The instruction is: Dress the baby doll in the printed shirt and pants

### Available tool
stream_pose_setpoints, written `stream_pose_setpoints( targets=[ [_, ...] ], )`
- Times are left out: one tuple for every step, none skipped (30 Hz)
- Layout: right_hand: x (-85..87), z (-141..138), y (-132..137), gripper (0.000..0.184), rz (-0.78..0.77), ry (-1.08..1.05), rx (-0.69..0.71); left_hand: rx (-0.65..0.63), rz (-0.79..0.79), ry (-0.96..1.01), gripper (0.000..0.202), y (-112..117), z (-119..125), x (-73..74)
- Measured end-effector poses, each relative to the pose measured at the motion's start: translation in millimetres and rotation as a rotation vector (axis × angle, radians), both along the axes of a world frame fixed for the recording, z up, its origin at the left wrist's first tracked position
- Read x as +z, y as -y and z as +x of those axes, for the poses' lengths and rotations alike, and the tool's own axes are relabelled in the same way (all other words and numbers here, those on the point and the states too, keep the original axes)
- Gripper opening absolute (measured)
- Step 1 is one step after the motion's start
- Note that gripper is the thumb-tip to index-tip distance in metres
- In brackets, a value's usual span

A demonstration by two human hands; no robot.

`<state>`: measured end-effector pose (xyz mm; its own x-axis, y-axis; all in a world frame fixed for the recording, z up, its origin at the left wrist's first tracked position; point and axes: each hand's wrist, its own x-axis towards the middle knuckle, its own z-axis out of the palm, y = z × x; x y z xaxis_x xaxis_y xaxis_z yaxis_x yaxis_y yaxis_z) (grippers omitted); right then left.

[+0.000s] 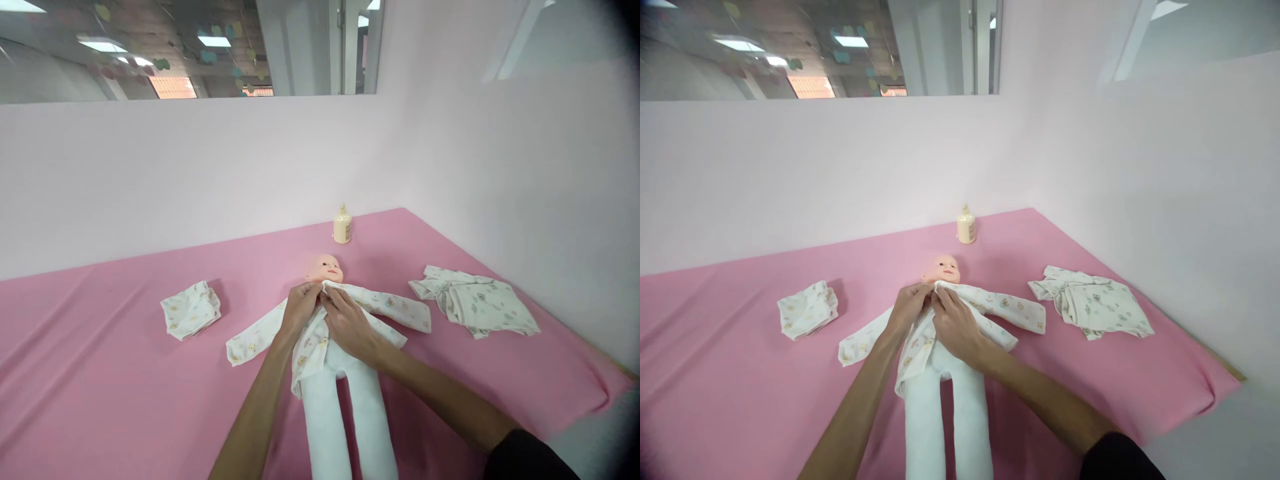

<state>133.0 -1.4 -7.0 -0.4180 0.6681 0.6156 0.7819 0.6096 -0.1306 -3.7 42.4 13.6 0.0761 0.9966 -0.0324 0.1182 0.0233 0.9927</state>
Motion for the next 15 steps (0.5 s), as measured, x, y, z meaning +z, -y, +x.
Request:
stream_pose_setpoints(
  targets=[
    [-0.5,-0.1,-0.1,0.048,0.005,0.017,-0.007,-0.001,-0.001,0.015,0.031,-0.1,0.0,-0.5],
    [-0.9,-0.2,0.0,0.047,0.009,0.039,-0.013,0.000,0.002,0.022,0.031,-0.3,0.0,-1.5],
    [-1.2,-0.2,0.2,0.045,0.014,0.064,-0.019,0.004,0.008,0.020,0.030,-0.7,0.0,-2.9],
    [-1.4,-0.3,0.6,0.044,0.023,0.092,-0.025,0.010,0.016,0.009,0.029,-1.3,0.1,-4.7],
    [-1.5,-0.3,1.0,0.043,0.034,0.121,-0.029,0.017,0.021,-0.006,0.027,-2.0,0.1,-6.6],
    [-1.4,-0.2,1.6,0.043,0.046,0.148,-0.032,0.021,0.026,-0.018,0.025,-2.7,0.1,-8.5],
    [-1.0,-0.1,2.1,0.042,0.057,0.171,-0.035,0.023,0.029,-0.026,0.023,-3.2,0.1,-9.9],
    [-0.4,0.1,2.7,0.042,0.071,0.190,-0.038,0.023,0.032,-0.028,0.022,-3.4,0.1,-10.8],
    [0.4,0.3,3.3,0.042,0.088,0.208,-0.041,0.022,0.033,-0.022,0.022,-3.3,0.1,-11.0],
    [1.3,0.4,3.7,0.042,0.108,0.225,-0.043,0.019,0.030,-0.013,0.024,-2.8,0.2,-10.4],
    [2.2,0.6,4.1,0.042,0.129,0.244,-0.041,0.017,0.024,-0.002,0.027,-2.0,0.4,-9.1],
    [3.0,0.7,4.4,0.042,0.150,0.259,-0.036,0.016,0.016,0.005,0.029,-1.0,0.7,-7.4],
    [3.4,0.7,4.6,0.042,0.166,0.268,-0.029,0.018,0.008,0.006,0.031,0.0,1.2,-5.5],
    [3.5,0.6,4.6,0.042,0.173,0.263,-0.026,0.021,0.004,0.001,0.032,1.1,1.7,-3.5],
    [3.1,0.4,4.5,0.042,0.171,0.245,-0.031,0.024,0.002,-0.008,0.032,1.9,2.2,-1.7]
  ],
)
